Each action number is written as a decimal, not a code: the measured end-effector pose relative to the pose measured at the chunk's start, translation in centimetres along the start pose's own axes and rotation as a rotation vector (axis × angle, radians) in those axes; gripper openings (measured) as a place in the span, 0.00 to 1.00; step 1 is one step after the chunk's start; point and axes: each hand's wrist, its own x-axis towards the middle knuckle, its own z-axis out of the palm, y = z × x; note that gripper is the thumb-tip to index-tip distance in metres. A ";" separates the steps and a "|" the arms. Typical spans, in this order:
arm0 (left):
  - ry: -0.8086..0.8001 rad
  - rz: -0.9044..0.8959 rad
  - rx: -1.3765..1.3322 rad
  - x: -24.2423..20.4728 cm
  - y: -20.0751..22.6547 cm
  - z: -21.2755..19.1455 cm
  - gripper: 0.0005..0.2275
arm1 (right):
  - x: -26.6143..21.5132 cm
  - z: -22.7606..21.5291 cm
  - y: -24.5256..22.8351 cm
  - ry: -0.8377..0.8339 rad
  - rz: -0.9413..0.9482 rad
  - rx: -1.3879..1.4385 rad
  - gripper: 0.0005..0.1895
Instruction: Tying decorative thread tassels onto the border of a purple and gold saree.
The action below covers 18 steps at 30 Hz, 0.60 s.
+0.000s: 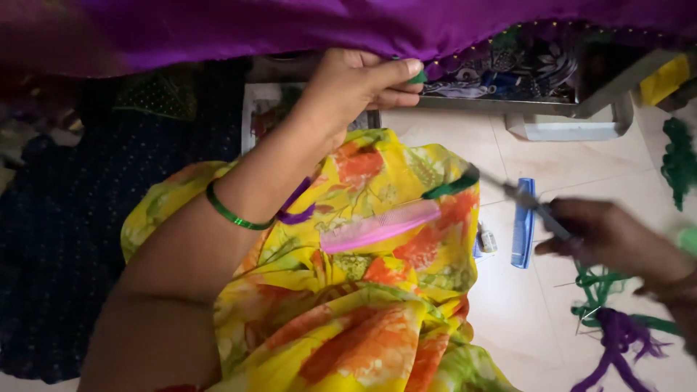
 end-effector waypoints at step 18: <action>-0.033 -0.046 0.047 -0.3 0.4 1.0 0.12 | 3.7 -7.6 -8.2 0.088 0.058 -0.720 0.22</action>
